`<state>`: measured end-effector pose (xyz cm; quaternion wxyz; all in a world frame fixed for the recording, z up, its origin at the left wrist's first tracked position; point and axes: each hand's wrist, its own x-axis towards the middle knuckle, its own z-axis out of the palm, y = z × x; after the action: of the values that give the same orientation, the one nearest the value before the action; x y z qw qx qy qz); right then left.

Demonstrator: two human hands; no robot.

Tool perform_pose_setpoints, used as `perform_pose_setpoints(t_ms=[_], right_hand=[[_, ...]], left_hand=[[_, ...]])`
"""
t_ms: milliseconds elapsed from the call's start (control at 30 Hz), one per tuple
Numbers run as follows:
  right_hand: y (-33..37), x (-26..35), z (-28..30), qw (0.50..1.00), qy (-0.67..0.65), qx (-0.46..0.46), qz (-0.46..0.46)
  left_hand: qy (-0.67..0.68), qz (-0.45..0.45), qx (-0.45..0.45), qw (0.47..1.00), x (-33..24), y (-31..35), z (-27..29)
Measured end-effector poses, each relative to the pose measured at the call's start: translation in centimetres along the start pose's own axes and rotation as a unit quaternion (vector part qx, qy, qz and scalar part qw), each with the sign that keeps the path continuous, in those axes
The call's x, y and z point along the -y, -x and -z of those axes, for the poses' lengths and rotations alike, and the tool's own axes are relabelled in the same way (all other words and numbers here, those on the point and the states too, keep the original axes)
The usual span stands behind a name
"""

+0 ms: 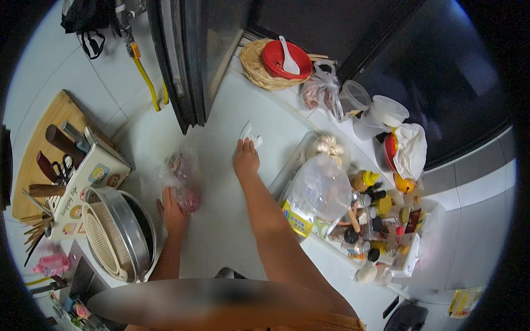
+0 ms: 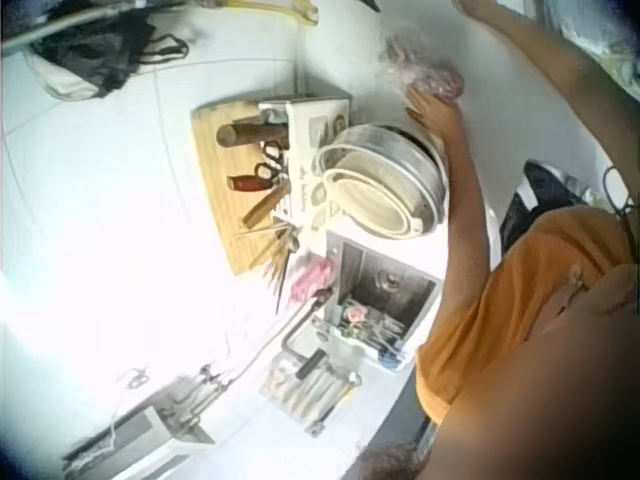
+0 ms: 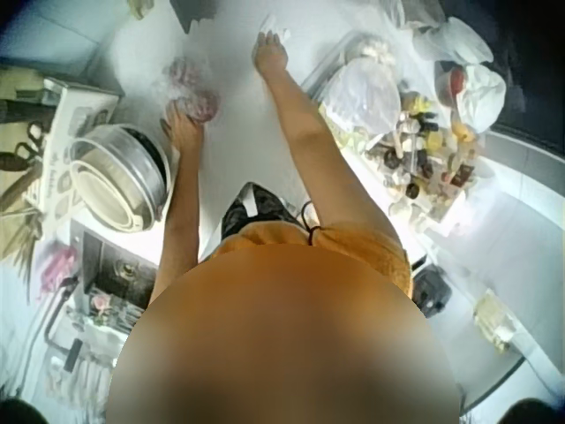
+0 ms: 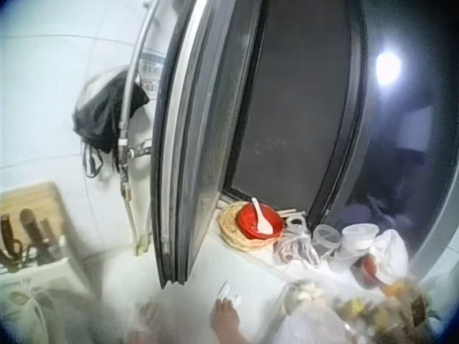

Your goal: The person wipes down the kitchen counter with a small white cloth, moving items like a knife block and kitchenware aside to reach different areas of the surface.

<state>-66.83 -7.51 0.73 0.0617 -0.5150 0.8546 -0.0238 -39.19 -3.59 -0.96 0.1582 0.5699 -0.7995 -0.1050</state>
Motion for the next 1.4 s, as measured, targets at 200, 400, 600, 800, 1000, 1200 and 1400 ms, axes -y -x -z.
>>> perform_pose_setpoints(t_ms=[200, 400, 600, 800, 1000, 1200, 1400], right_hand=[[-10.6, -1.2, 0.5, 0.993, 0.075, 0.007, 0.085], [-18.3, -4.1, 0.4, 0.983, 0.128, -0.032, 0.129], [-18.4, -8.4, 1.5, 0.981, 0.166, -0.086, 0.044], [-14.8, -11.0, 1.1, 0.962, 0.243, -0.033, -0.122], [-10.7, -14.1, 3.3, 0.940, 0.233, 0.114, -0.222], [-11.0, -10.2, 5.0, 0.931, 0.215, 0.212, -0.203], [-12.2, -8.5, 5.8, 0.979, 0.012, -0.107, -0.173]], left_hand=[[0.027, -0.005, -0.006, 1.000, 0.3, 0.2, 0.4], [0.036, 0.033, 0.000, 0.999, -1.0, 0.0, 1.7], [-0.004, 0.008, -0.005, 1.000, 0.2, 0.3, 0.9], [0.039, 0.009, -0.021, 0.999, -1.0, 0.0, 1.7], [0.038, -0.005, -0.027, 0.999, -1.2, -0.2, 2.2], [0.027, 0.001, -0.022, 0.999, -1.0, -0.2, 1.1], [0.039, 0.012, -0.038, 0.998, -0.9, -0.3, 1.3]])
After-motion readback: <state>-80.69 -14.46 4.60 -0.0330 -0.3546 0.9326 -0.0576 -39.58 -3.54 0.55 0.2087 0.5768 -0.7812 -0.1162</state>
